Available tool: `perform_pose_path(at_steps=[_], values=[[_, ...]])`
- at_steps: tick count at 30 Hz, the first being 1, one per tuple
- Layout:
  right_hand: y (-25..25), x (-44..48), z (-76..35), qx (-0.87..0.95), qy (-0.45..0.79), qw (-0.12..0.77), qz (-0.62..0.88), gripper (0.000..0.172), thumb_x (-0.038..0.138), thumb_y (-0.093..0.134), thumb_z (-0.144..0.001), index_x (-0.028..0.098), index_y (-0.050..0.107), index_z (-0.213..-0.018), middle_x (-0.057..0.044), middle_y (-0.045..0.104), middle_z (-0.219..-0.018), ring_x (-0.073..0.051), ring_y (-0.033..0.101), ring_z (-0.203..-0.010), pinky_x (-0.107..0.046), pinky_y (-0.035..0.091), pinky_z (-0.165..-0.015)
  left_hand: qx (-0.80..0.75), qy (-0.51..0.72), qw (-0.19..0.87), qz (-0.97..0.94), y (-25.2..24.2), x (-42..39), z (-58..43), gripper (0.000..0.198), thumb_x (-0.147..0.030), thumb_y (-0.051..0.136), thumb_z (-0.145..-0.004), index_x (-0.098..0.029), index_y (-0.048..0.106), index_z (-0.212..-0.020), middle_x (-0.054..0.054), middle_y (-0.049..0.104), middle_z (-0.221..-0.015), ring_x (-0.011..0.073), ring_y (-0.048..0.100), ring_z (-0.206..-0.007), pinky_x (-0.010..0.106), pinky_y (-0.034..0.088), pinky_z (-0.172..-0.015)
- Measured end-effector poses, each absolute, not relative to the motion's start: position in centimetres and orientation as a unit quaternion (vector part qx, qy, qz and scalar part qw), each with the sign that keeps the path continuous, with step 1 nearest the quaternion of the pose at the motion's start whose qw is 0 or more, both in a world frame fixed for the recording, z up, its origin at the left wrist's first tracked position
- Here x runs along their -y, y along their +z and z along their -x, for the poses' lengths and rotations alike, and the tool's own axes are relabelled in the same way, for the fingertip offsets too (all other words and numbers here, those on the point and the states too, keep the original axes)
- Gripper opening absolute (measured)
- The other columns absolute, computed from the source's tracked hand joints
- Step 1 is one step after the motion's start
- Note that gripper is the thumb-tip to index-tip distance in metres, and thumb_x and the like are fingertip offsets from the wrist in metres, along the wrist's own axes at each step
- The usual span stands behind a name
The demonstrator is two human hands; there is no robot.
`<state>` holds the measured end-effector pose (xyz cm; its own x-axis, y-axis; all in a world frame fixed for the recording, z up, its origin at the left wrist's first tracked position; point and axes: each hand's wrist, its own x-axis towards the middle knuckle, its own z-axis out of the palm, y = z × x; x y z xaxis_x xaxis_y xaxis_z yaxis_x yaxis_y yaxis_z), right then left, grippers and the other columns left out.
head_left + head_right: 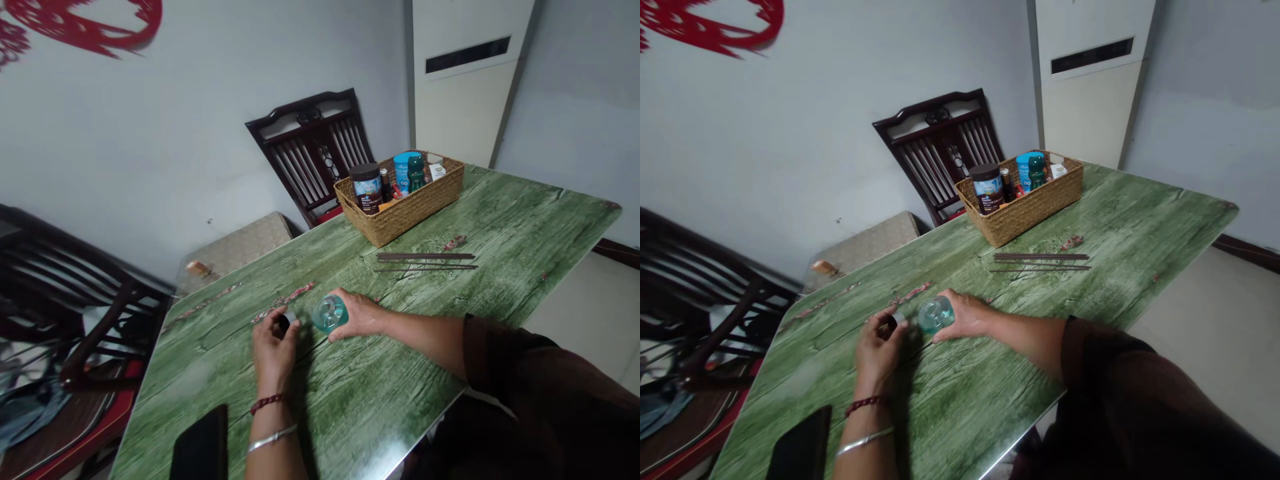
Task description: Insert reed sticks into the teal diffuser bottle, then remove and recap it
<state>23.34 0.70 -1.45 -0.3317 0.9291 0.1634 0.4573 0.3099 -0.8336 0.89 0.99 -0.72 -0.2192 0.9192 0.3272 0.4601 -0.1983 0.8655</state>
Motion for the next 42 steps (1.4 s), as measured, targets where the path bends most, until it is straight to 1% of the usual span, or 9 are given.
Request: perform_pose_path(at_steps=[9, 12, 17, 22, 24, 27, 29, 35, 42], values=[[-1.6, -0.8, -23.3, 0.740, 0.346, 0.333, 0.471, 0.086, 0.041, 0.092, -0.055, 0.022, 0.051, -0.129, -0.007, 0.069, -0.113, -0.026, 0.066, -0.104, -0.034, 0.048, -0.085, -0.693, 0.266, 0.053, -0.668, -1.4, -0.5, 0.6, 0.033, -0.040, 0.069, -0.074, -0.023, 0.070, -0.103, 0.012, 0.060, -0.088, 0.0355, 0.061, -0.089, 0.052, 0.046, -0.083], [-1.7, -0.8, -23.4, 0.742, 0.348, 0.332, 0.468, 0.087, 0.043, 0.091, -0.057, 0.021, 0.050, -0.130, -0.008, 0.068, -0.114, -0.027, 0.066, -0.105, -0.035, 0.048, -0.086, -0.692, 0.297, 0.050, -0.656, -0.2, -0.1, -0.4, 0.043, -0.053, 0.069, -0.075, -0.022, 0.070, -0.105, 0.014, 0.062, -0.096, 0.0377, 0.061, -0.101, 0.055, 0.045, -0.090], [-1.6, -0.9, -23.3, 0.745, 0.351, 0.330, 0.461, 0.098, 0.045, 0.091, -0.056, 0.023, 0.044, -0.139, -0.009, 0.066, -0.120, -0.028, 0.064, -0.111, -0.038, 0.048, -0.091, -0.502, 0.535, 0.313, -0.603, 0.6, 0.5, -4.2, 0.066, -0.062, 0.067, -0.078, -0.026, 0.055, -0.131, 0.013, 0.060, -0.130, 0.0295, 0.057, -0.120, 0.046, 0.046, -0.101], [-0.1, -0.5, -24.3, 0.769, 0.328, 0.317, 0.448, 0.114, 0.042, 0.091, -0.056, 0.020, 0.031, -0.150, -0.016, 0.055, -0.138, -0.030, 0.057, -0.124, -0.040, 0.046, -0.100, -0.434, 0.491, 0.422, -0.626, -0.1, 1.1, -6.8, 0.090, -0.051, 0.087, -0.060, -0.028, 0.050, -0.138, 0.013, 0.054, -0.142, 0.0329, 0.053, -0.129, 0.048, 0.041, -0.109], [1.2, 0.1, -26.0, 0.782, 0.271, 0.308, 0.470, 0.097, 0.041, 0.087, -0.064, 0.019, 0.040, -0.146, -0.016, 0.056, -0.136, -0.031, 0.056, -0.124, -0.042, 0.045, -0.101, -0.454, 0.464, 0.408, -0.641, -0.2, 1.1, -6.9, 0.088, -0.045, 0.088, -0.060, -0.028, 0.050, -0.139, 0.012, 0.055, -0.141, 0.0324, 0.055, -0.127, 0.050, 0.039, -0.110], [3.0, 1.2, -30.3, 0.798, 0.146, 0.276, 0.516, 0.042, 0.029, 0.076, -0.079, 0.021, 0.066, -0.119, -0.011, 0.065, -0.115, -0.029, 0.058, -0.114, -0.043, 0.043, -0.099, -0.471, 0.433, 0.414, -0.648, -0.2, 0.9, -6.6, 0.085, -0.042, 0.088, -0.061, -0.026, 0.052, -0.137, 0.012, 0.063, -0.131, 0.0315, 0.061, -0.118, 0.052, 0.040, -0.109], [3.8, 1.7, -33.8, 0.783, 0.071, 0.234, 0.571, 0.018, 0.024, 0.071, -0.084, 0.020, 0.072, -0.101, -0.011, 0.067, -0.104, -0.029, 0.060, -0.107, -0.041, 0.043, -0.097, -0.478, 0.421, 0.414, -0.650, -0.3, 0.7, -6.6, 0.085, -0.042, 0.088, -0.059, -0.025, 0.054, -0.135, 0.012, 0.067, -0.125, 0.0317, 0.064, -0.113, 0.053, 0.041, -0.108], [2.6, 1.8, -40.4, 0.725, -0.008, 0.093, 0.682, 0.016, 0.019, 0.060, -0.089, 0.015, 0.074, -0.096, -0.018, 0.069, -0.100, -0.031, 0.064, -0.102, -0.036, 0.045, -0.088, -0.464, 0.419, 0.387, -0.677, -0.2, 0.5, -7.0, 0.079, -0.041, 0.088, -0.056, -0.024, 0.059, -0.128, 0.012, 0.069, -0.121, 0.0329, 0.067, -0.110, 0.051, 0.049, -0.100], [1.8, 1.6, -40.3, 0.714, -0.011, 0.051, 0.698, 0.025, 0.020, 0.049, -0.095, 0.013, 0.073, -0.097, -0.020, 0.071, -0.102, -0.029, 0.068, -0.094, -0.033, 0.045, -0.079, -0.455, 0.415, 0.394, -0.682, -0.7, 0.3, -6.8, 0.080, -0.040, 0.087, -0.058, -0.024, 0.057, -0.130, 0.012, 0.067, -0.126, 0.0331, 0.065, -0.114, 0.051, 0.046, -0.103]])
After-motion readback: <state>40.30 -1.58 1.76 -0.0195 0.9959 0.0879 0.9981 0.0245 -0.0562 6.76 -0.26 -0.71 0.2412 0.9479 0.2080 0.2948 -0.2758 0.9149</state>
